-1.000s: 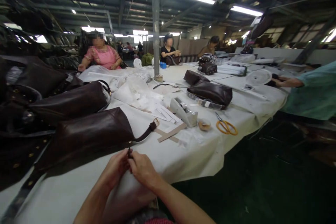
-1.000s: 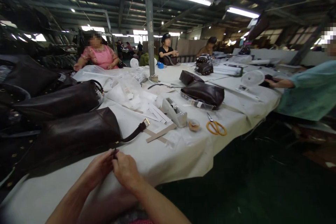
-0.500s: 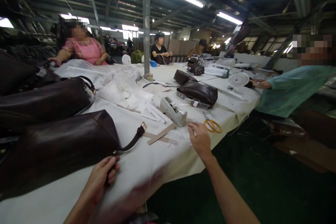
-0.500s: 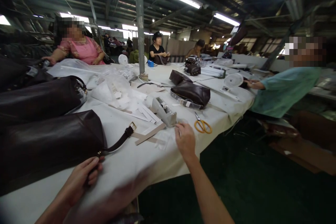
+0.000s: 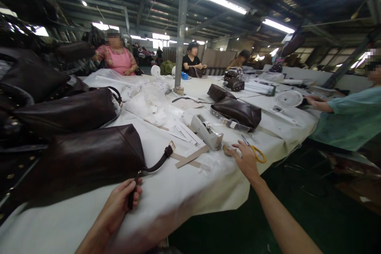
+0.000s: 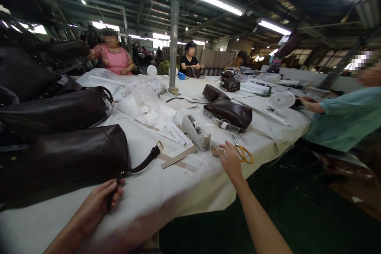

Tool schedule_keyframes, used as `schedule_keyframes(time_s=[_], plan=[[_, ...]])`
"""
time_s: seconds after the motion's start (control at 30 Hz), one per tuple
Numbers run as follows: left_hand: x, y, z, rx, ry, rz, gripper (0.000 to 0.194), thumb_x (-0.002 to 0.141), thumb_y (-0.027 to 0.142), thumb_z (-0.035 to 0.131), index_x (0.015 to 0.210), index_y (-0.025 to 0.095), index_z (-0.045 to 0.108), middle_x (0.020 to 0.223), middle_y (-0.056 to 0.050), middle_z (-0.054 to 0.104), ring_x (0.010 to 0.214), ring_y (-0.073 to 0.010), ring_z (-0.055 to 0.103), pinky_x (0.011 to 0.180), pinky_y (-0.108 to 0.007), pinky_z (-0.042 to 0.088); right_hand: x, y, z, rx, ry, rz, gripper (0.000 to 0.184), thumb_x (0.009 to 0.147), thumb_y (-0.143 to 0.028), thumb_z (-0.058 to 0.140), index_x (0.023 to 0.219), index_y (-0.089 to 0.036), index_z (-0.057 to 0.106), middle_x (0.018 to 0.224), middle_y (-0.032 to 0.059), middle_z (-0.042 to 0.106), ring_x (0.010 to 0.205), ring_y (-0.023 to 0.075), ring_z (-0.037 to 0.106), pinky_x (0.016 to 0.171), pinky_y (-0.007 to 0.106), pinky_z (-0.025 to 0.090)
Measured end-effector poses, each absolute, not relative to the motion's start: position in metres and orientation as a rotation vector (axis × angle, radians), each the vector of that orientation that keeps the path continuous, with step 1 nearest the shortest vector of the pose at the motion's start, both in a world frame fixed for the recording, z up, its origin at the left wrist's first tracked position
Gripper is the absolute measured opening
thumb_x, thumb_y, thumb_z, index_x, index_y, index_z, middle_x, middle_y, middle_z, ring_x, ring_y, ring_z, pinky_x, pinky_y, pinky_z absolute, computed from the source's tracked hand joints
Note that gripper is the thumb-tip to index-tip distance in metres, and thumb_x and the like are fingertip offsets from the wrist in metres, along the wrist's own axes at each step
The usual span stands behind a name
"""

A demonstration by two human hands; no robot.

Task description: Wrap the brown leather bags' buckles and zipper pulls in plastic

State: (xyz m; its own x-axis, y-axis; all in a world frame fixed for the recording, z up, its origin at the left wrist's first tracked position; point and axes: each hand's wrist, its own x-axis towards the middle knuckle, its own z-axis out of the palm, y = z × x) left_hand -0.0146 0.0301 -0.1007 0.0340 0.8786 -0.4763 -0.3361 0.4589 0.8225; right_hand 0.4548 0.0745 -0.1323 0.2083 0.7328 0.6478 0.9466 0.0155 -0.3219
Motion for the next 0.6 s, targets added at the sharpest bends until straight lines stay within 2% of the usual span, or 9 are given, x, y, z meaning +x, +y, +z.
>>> schedule_keyframes(time_s=[0.13,0.23,0.33,0.4,0.47,0.53,0.6], plan=[[-0.016,0.029,-0.099,0.587,1.173,1.011,0.016,0.075,0.016,0.067,0.088,0.007,0.063,0.066,-0.003,0.06,0.051,-0.0072,0.051,0.046,-0.017,0.043,0.44,0.06,-0.124,-1.727,-1.518,-0.174,0.037,0.087,-0.053,0.049,0.077,-0.02,0.062,0.079,0.0076,0.068,0.076,0.023,0.063,0.073,0.036,0.048],[-0.012,0.028,-0.099,0.673,1.172,1.01,0.021,0.072,0.025,0.07,0.082,0.011,0.059,0.06,0.001,0.056,0.042,-0.004,0.041,0.037,-0.014,0.03,0.422,0.05,-0.121,-1.766,-1.549,-0.076,0.042,0.083,-0.059,0.053,0.067,-0.021,0.057,0.068,0.0038,0.065,0.062,0.0193,0.059,0.062,0.031,0.044],[-0.004,0.027,-0.105,0.798,1.258,1.034,0.03,0.067,0.035,0.07,0.084,0.016,0.054,0.054,0.007,0.051,0.034,-0.0021,0.031,0.033,-0.013,0.018,0.401,0.04,-0.123,-1.747,-1.685,0.016,0.045,0.089,-0.056,0.046,0.062,-0.021,0.054,0.06,0.0023,0.062,0.057,0.0171,0.057,0.059,0.03,0.043],[0.0,0.026,-0.111,0.907,1.344,1.042,0.032,0.067,0.04,0.067,0.086,0.018,0.053,0.053,0.008,0.051,0.032,-0.0032,0.032,0.031,-0.014,0.019,0.387,0.031,-0.126,-1.637,-1.841,0.038,0.042,0.095,-0.049,0.04,0.073,-0.02,0.062,0.074,0.0057,0.068,0.07,0.0191,0.063,0.068,0.031,0.048],[0.003,0.026,-0.116,0.998,1.414,1.023,0.032,0.07,0.045,0.06,0.085,0.018,0.053,0.055,0.006,0.053,0.032,-0.0058,0.038,0.029,-0.016,0.024,0.374,0.022,-0.132,-1.511,-2.021,-0.019,0.037,0.096,-0.044,0.041,0.096,-0.018,0.068,0.1,0.0111,0.071,0.093,0.0228,0.065,0.083,0.035,0.05],[0.004,0.026,-0.119,1.038,1.448,0.998,0.034,0.071,0.047,0.055,0.085,0.016,0.054,0.057,0.005,0.055,0.035,-0.0085,0.045,0.029,-0.018,0.03,0.364,0.013,-0.142,-1.438,-2.184,-0.116,0.039,0.094,-0.045,0.048,0.116,-0.018,0.064,0.122,0.0145,0.065,0.112,0.0278,0.06,0.096,0.044,0.047],[0.003,0.026,-0.118,1.031,1.447,0.987,0.036,0.07,0.048,0.055,0.086,0.015,0.056,0.058,0.004,0.055,0.037,-0.0097,0.048,0.03,-0.019,0.034,0.359,0.005,-0.154,-1.41,-2.266,-0.217,0.043,0.091,-0.044,0.055,0.125,-0.018,0.061,0.131,0.0158,0.06,0.121,0.0314,0.055,0.102,0.051,0.043]])
